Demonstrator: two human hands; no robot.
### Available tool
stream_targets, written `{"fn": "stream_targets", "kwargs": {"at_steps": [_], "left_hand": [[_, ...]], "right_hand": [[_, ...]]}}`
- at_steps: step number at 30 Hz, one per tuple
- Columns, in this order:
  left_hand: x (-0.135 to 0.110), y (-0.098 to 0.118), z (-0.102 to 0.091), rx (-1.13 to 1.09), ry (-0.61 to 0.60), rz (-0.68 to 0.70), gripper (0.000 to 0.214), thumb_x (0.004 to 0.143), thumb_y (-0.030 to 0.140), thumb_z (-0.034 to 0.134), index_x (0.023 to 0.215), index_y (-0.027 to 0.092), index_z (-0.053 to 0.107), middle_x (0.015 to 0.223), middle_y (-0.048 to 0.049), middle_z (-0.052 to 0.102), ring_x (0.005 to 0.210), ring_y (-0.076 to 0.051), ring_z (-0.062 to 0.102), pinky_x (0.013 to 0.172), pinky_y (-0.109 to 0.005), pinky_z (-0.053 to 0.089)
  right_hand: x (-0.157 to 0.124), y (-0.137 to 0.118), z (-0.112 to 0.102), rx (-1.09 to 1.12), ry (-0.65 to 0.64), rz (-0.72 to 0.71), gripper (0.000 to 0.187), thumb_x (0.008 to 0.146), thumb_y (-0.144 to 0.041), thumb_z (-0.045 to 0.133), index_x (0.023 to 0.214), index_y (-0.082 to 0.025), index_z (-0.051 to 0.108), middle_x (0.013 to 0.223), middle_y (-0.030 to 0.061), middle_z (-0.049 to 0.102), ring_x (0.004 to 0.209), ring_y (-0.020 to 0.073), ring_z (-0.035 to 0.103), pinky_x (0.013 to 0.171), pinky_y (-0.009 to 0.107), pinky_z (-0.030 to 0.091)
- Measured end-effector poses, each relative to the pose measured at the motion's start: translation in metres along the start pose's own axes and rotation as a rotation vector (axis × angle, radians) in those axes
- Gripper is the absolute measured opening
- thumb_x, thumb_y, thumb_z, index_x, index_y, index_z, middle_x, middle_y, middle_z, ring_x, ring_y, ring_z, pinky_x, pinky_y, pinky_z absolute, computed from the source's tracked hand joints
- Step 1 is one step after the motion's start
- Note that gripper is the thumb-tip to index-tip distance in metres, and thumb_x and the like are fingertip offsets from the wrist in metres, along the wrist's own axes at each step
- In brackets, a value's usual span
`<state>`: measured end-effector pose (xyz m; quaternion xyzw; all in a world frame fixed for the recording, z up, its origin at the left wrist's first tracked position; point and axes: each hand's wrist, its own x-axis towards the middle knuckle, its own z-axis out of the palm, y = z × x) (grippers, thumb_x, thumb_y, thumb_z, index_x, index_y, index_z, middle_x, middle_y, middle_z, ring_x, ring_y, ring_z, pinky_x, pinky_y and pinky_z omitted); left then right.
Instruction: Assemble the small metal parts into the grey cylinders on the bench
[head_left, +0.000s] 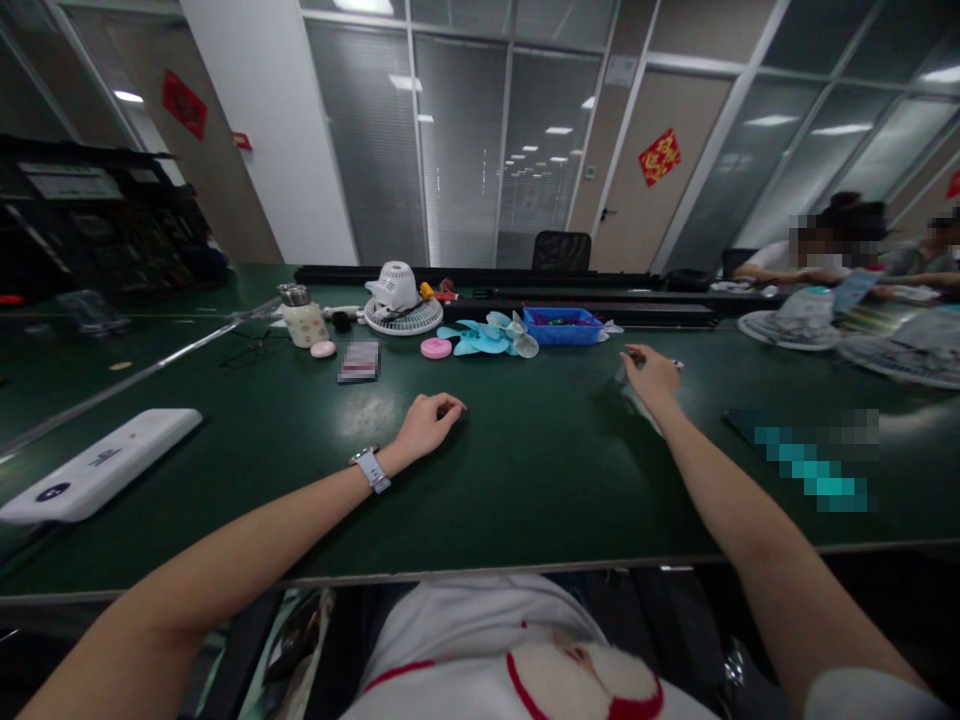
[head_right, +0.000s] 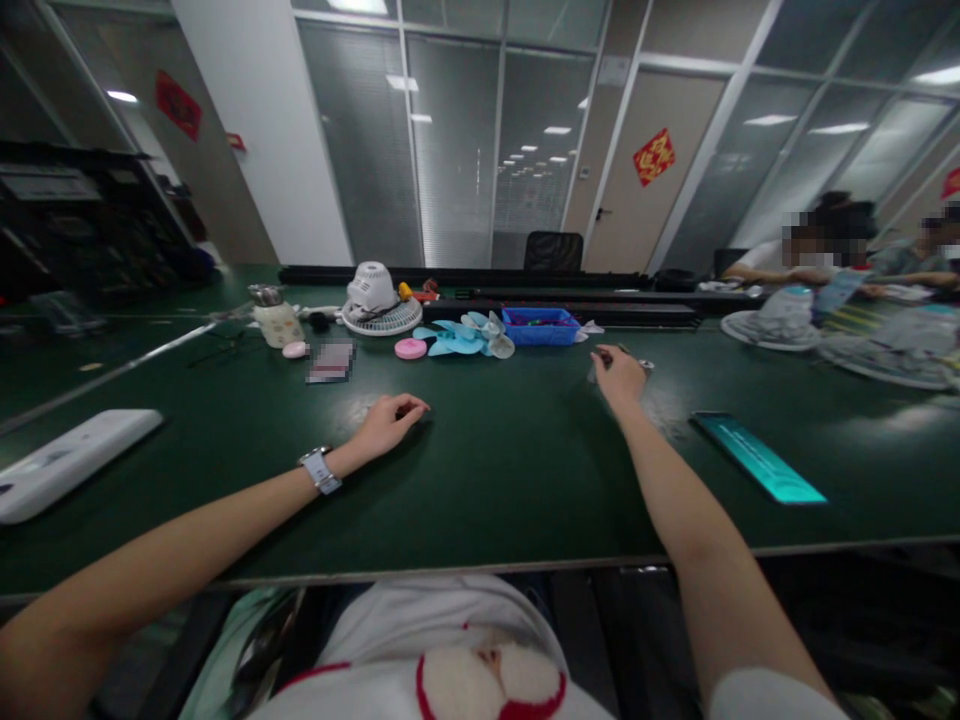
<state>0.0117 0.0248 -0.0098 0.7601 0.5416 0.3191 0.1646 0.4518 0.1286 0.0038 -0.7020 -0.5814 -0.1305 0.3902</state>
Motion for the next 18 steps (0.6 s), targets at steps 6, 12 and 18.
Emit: {"fn": "stream_targets", "kwargs": {"at_steps": [6, 12, 18], "left_hand": [[0.000, 0.000, -0.001, 0.000, 0.000, 0.004, 0.030, 0.092, 0.040, 0.049, 0.100, 0.023, 0.073, 0.095, -0.0046, 0.073, 0.093, -0.024, 0.060, 0.082, -0.038, 0.046], [0.002, -0.005, 0.002, -0.027, -0.010, 0.016, 0.030, 0.092, 0.039, 0.050, 0.100, 0.021, 0.072, 0.091, -0.0046, 0.073, 0.088, -0.022, 0.062, 0.080, -0.035, 0.048], [0.002, -0.004, 0.002, -0.034, -0.008, 0.012, 0.031, 0.092, 0.039, 0.050, 0.099, 0.020, 0.073, 0.091, -0.0051, 0.073, 0.088, -0.022, 0.063, 0.080, -0.036, 0.048]], "right_hand": [[-0.005, 0.012, 0.018, -0.021, -0.116, 0.169, 0.059, 0.082, -0.046, 0.067, 0.132, -0.018, 0.057, 0.116, 0.0164, 0.070, 0.102, 0.0301, 0.066, 0.088, 0.041, 0.050], [-0.005, 0.023, 0.027, 0.010, -0.129, 0.210, 0.060, 0.078, -0.047, 0.069, 0.129, -0.018, 0.056, 0.110, 0.0139, 0.072, 0.100, 0.0295, 0.068, 0.089, 0.042, 0.050], [-0.005, 0.022, 0.027, 0.020, -0.145, 0.213, 0.061, 0.079, -0.046, 0.069, 0.130, -0.018, 0.055, 0.113, 0.0150, 0.071, 0.101, 0.0293, 0.067, 0.091, 0.041, 0.050]]}}
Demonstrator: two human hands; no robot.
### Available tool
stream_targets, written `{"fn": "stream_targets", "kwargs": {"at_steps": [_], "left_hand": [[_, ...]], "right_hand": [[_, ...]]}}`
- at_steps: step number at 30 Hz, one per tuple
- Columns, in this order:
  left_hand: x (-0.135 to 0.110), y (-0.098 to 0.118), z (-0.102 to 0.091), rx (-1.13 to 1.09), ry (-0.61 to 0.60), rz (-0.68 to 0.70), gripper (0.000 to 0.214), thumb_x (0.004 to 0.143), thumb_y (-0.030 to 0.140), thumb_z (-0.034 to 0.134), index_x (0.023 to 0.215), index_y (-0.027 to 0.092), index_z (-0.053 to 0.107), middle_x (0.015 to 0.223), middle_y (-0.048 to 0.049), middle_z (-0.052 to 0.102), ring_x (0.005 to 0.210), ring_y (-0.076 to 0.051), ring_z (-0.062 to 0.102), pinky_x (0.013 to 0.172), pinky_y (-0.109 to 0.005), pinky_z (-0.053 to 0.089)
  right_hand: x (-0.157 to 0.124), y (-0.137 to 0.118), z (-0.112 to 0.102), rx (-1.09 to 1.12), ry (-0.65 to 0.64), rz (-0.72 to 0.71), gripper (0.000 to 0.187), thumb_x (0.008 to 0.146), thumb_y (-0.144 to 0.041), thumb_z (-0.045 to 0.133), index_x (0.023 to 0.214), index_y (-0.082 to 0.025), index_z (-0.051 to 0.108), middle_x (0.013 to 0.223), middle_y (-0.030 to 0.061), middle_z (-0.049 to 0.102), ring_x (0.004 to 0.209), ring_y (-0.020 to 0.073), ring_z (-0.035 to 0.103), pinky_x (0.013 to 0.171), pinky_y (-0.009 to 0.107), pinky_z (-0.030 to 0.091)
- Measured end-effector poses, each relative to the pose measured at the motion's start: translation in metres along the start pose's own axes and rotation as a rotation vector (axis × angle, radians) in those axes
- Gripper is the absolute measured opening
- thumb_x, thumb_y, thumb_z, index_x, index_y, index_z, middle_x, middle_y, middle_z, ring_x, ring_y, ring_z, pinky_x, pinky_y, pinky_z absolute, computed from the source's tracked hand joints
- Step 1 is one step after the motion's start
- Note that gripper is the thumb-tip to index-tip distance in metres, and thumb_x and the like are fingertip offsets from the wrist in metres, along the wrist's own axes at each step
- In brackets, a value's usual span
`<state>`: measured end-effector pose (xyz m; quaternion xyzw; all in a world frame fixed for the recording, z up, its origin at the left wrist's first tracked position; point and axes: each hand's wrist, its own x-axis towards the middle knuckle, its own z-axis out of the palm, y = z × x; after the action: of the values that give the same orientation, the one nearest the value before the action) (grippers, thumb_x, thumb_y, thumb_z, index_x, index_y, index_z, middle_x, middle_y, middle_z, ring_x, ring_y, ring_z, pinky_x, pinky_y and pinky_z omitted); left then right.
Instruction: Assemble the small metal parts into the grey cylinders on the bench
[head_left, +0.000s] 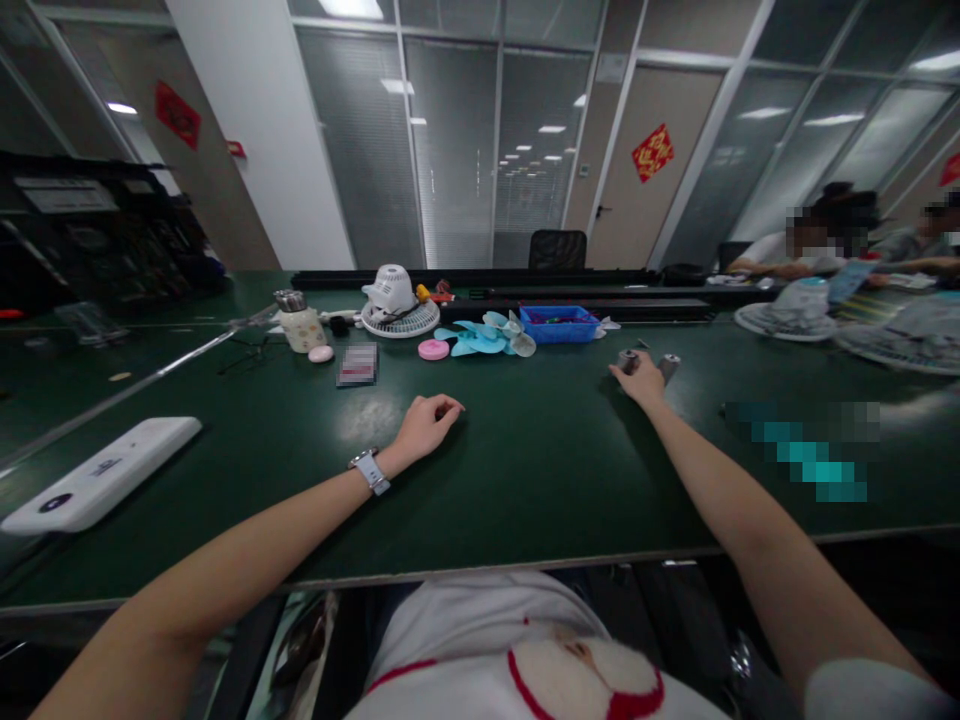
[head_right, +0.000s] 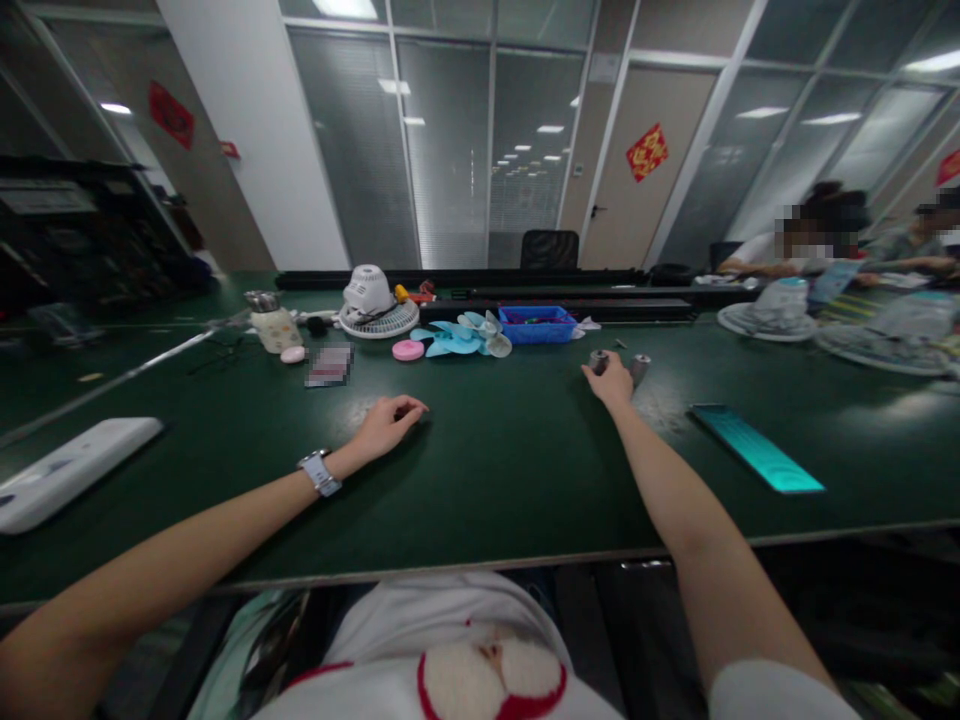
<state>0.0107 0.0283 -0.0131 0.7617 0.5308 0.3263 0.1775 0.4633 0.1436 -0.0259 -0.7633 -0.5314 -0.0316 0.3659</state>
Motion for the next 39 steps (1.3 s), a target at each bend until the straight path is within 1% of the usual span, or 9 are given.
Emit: {"fn": "stream_targets", "kwargs": {"at_steps": [8, 11, 13, 15, 18, 23, 27, 33, 39], "left_hand": [[0.000, -0.001, 0.000, -0.001, -0.001, 0.001, 0.029, 0.092, 0.040, 0.050, 0.099, 0.022, 0.072, 0.092, -0.0044, 0.073, 0.089, -0.022, 0.063, 0.082, -0.037, 0.047], [0.000, 0.000, 0.000, -0.010, 0.006, 0.000, 0.029, 0.092, 0.039, 0.050, 0.099, 0.022, 0.072, 0.092, -0.0043, 0.072, 0.089, -0.022, 0.062, 0.083, -0.037, 0.046], [-0.001, 0.003, -0.001, -0.019, 0.021, 0.001, 0.029, 0.092, 0.040, 0.050, 0.099, 0.021, 0.072, 0.092, -0.0045, 0.072, 0.089, -0.022, 0.061, 0.082, -0.037, 0.046], [-0.003, 0.007, -0.002, -0.035, 0.050, 0.011, 0.030, 0.092, 0.043, 0.052, 0.099, 0.021, 0.071, 0.092, -0.0046, 0.071, 0.090, -0.022, 0.060, 0.081, -0.037, 0.045], [-0.007, 0.016, -0.005, -0.089, 0.098, 0.061, 0.032, 0.090, 0.048, 0.056, 0.105, 0.023, 0.070, 0.093, -0.0041, 0.070, 0.092, -0.022, 0.058, 0.078, -0.034, 0.044], [-0.013, 0.029, -0.007, -0.167, 0.123, 0.195, 0.036, 0.088, 0.049, 0.061, 0.114, 0.026, 0.069, 0.099, -0.0034, 0.070, 0.097, -0.021, 0.057, 0.076, -0.033, 0.043], [-0.017, 0.036, -0.003, -0.174, 0.078, 0.279, 0.031, 0.089, 0.048, 0.060, 0.111, 0.028, 0.072, 0.103, -0.0042, 0.069, 0.100, -0.022, 0.056, 0.083, -0.035, 0.043], [-0.013, 0.040, 0.003, -0.185, 0.080, 0.261, 0.026, 0.087, 0.047, 0.064, 0.097, 0.027, 0.077, 0.100, -0.0052, 0.068, 0.100, -0.023, 0.055, 0.088, -0.038, 0.044], [-0.005, 0.035, -0.006, -0.188, 0.187, 0.185, 0.028, 0.088, 0.048, 0.061, 0.099, 0.027, 0.077, 0.099, -0.0032, 0.074, 0.098, -0.022, 0.060, 0.089, -0.037, 0.043]], "right_hand": [[-0.005, -0.007, -0.007, 0.124, 0.036, 0.025, 0.055, 0.078, -0.046, 0.071, 0.123, -0.015, 0.062, 0.104, 0.0148, 0.073, 0.096, 0.0290, 0.069, 0.089, 0.044, 0.052], [-0.012, -0.025, -0.008, 0.268, 0.005, -0.044, 0.057, 0.077, -0.044, 0.073, 0.123, -0.012, 0.062, 0.104, 0.0179, 0.072, 0.091, 0.0286, 0.070, 0.087, 0.045, 0.053], [-0.026, -0.048, -0.004, 0.345, -0.033, -0.126, 0.057, 0.077, -0.045, 0.074, 0.124, -0.014, 0.062, 0.107, 0.0157, 0.072, 0.088, 0.0253, 0.070, 0.086, 0.042, 0.054], [-0.050, -0.078, -0.001, 0.462, -0.129, -0.243, 0.055, 0.076, -0.045, 0.075, 0.122, -0.018, 0.063, 0.109, 0.0119, 0.072, 0.089, 0.0224, 0.070, 0.085, 0.039, 0.056], [-0.101, -0.125, -0.001, 0.707, -0.406, -0.478, 0.053, 0.074, -0.043, 0.077, 0.120, -0.020, 0.064, 0.111, 0.0102, 0.072, 0.097, 0.0226, 0.069, 0.090, 0.042, 0.055], [-0.174, -0.172, -0.016, 0.768, -0.734, -0.681, 0.050, 0.072, -0.037, 0.081, 0.116, -0.020, 0.066, 0.109, 0.0061, 0.071, 0.094, 0.0199, 0.068, 0.089, 0.039, 0.054], [-0.191, -0.176, -0.019, 0.793, -0.782, -0.721, 0.046, 0.073, -0.038, 0.080, 0.113, -0.020, 0.065, 0.104, 0.0042, 0.070, 0.092, 0.0194, 0.066, 0.085, 0.036, 0.054], [-0.192, -0.173, -0.015, 0.810, -0.767, -0.723, 0.051, 0.074, -0.039, 0.080, 0.117, -0.018, 0.063, 0.106, 0.0054, 0.069, 0.092, 0.0198, 0.066, 0.084, 0.037, 0.054], [-0.192, -0.174, -0.019, 0.776, -0.799, -0.689, 0.053, 0.074, -0.039, 0.079, 0.120, -0.018, 0.063, 0.109, 0.0067, 0.070, 0.093, 0.0200, 0.067, 0.087, 0.037, 0.054]]}}
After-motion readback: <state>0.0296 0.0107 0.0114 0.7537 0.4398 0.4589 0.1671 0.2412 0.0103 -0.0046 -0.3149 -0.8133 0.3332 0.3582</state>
